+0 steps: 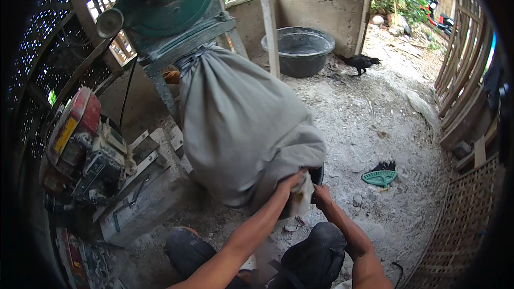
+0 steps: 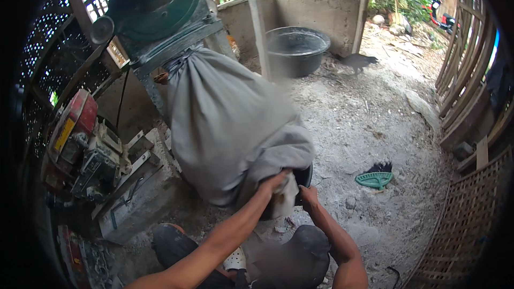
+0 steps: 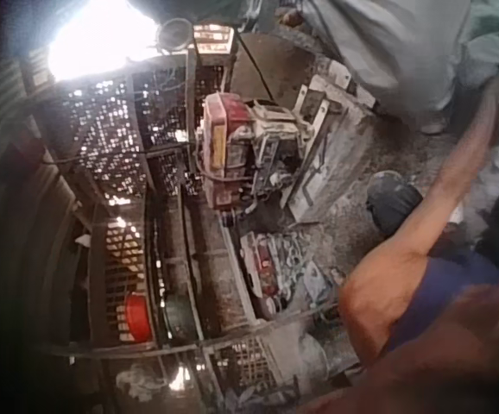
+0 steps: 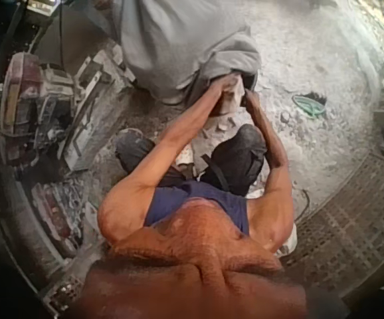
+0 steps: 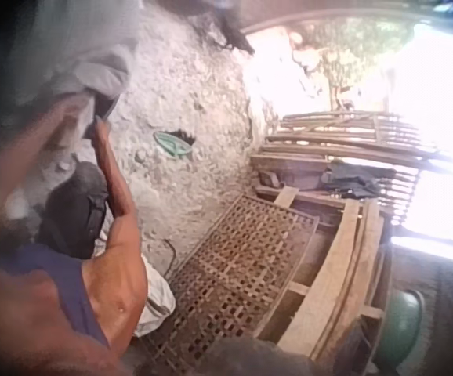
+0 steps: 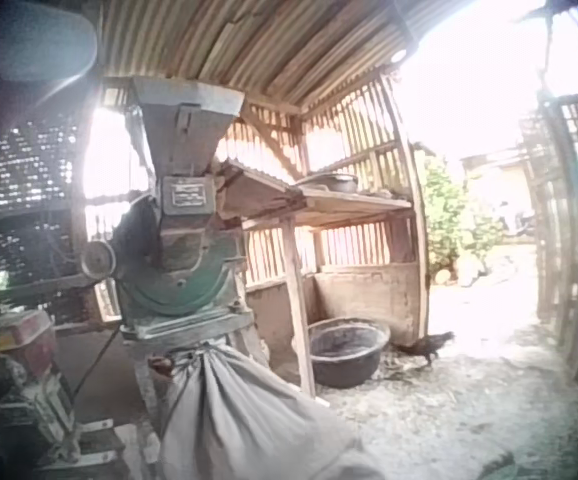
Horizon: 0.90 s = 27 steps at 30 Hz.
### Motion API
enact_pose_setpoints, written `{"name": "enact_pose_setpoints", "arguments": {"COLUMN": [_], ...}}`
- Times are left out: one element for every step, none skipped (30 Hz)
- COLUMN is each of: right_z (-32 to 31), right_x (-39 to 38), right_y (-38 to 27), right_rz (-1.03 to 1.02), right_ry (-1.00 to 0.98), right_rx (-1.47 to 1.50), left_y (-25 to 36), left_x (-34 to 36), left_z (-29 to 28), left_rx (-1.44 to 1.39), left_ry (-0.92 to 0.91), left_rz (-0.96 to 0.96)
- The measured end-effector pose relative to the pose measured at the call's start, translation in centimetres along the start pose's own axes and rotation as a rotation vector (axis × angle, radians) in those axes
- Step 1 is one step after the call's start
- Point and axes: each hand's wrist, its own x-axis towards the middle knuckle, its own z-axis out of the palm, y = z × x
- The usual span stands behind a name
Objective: The person scoops white granular material into a hopper, then operates a red engine-powered milling machine. They adjust the machine, handle a large sack, and reposition a collection basin while chickens roam nearby.
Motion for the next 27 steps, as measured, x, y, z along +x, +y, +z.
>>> {"name": "enact_pose_setpoints", "arguments": {"right_z": [-0.5, -1.1, -1.7, -2.3, -2.8, -3.0, -2.8, -2.1, -0.7, 1.3, 4.0, 7.1, 10.7, 14.4, 18.2, 21.7, 24.8, 27.4, 29.4, 30.9, 31.9, 32.4, 32.5, 32.3, 31.9, 31.3, 30.7], "right_x": [-0.2, -0.5, -0.8, -1.1, -1.5, -1.8, -1.9, -1.9, -1.8, -1.4, -0.9, -0.2, 0.6, 1.7, 2.9, 4.1, 5.5, 6.7, 7.9, 9.0, 9.8, 10.5, 11.0, 11.2, 11.2, 11.0, 10.5], "right_y": [-0.2, -0.5, -1.0, -1.8, -2.8, -4.2, -6.2, -8.6, -11.5, -14.9, -18.5, -22.2, -25.9, -29.3, -32.3, -34.6, -36.2, -37.1, -37.3, -36.9, -36.1, -35.1, -34.0, -32.9, -31.8, -31.0, -30.3], "right_rz": [0.024, 0.035, -0.090, 0.063, 0.099, 0.043, -0.227, -0.396, -0.571, -0.757, -0.971, -1.125, -1.244, -1.435, -1.517, -1.547, -1.537, -1.413, -1.337, -1.318, -1.204, -1.069, -0.984, -0.800, -0.805, -0.787, -0.723], "right_ry": [-0.041, -0.078, -0.207, -0.223, -0.035, 0.137, 0.214, 0.337, 0.342, 0.288, 0.244, 0.206, 0.108, 0.079, 0.038, 0.018, -0.051, -0.087, -0.130, -0.169, -0.209, -0.262, -0.353, -0.413, -0.452, -0.441, -0.402], "right_rx": [0.006, 0.004, 0.030, 0.155, 0.058, -0.180, -0.263, -0.357, -0.399, -0.409, -0.482, -0.536, -0.556, -0.647, -0.661, -0.690, -0.679, -0.730, -0.714, -0.630, -0.559, -0.501, -0.473, -0.512, -0.490, -0.475, -0.487], "left_y": [-1.8, -3.5, -4.8, -5.4, -5.5, -4.7, -3.2, -1.3, 0.6, 2.4, 3.6, 4.1, 4.3, 4.0, 3.1, 2.0, 0.4, -1.3, -3.0, -4.4, -5.8, -7.1, -8.3, -9.3, -9.9, -10.3, -10.2], "left_x": [-0.3, -1.2, -2.3, -3.4, -3.2, -1.8, 0.5, 2.9, 5.4, 7.8, 10.0, 11.4, 12.5, 13.8, 14.4, 15.2, 15.9, 16.5, 16.9, 17.9, 18.6, 19.2, 19.6, 19.8, 19.7, 19.3, 18.6], "left_z": [0.9, 0.9, 0.4, -0.8, -2.9, -5.0, -7.6, -10.1, -13.1, -15.7, -19.0, -22.0, -23.8, -25.0, -25.1, -25.2, -25.0, -24.6, -24.0, -23.7, -23.1, -22.3, -21.6, -21.0, -20.3, -19.9, -19.4], "left_rx": [0.161, 0.356, 0.431, 0.559, 0.538, 0.487, 0.487, 0.372, 0.470, 0.113, 0.226, 0.332, 0.369, 0.410, 0.497, 0.497, 0.495, 0.494, 0.545, 0.610, 0.369, 0.123, 0.074, -0.007, -0.072, -0.162, -0.267], "left_ry": [-0.147, -0.390, -0.514, -0.688, -0.771, -0.611, -0.459, -0.053, 0.196, 0.550, 0.789, 1.052, 1.066, 1.105, 1.014, 1.004, 0.990, 0.942, 0.989, 0.951, 0.747, 0.517, 0.487, 0.431, 0.418, 0.413, 0.411], "left_rz": [-0.103, -0.234, -0.165, -0.132, -0.005, 0.123, 0.223, 0.440, 0.463, 0.614, 0.674, 0.653, 0.636, 0.535, 0.349, 0.263, 0.175, 0.047, 0.086, 0.024, -0.130, -0.322, -0.258, -0.268, -0.214, -0.099, -0.017]}}
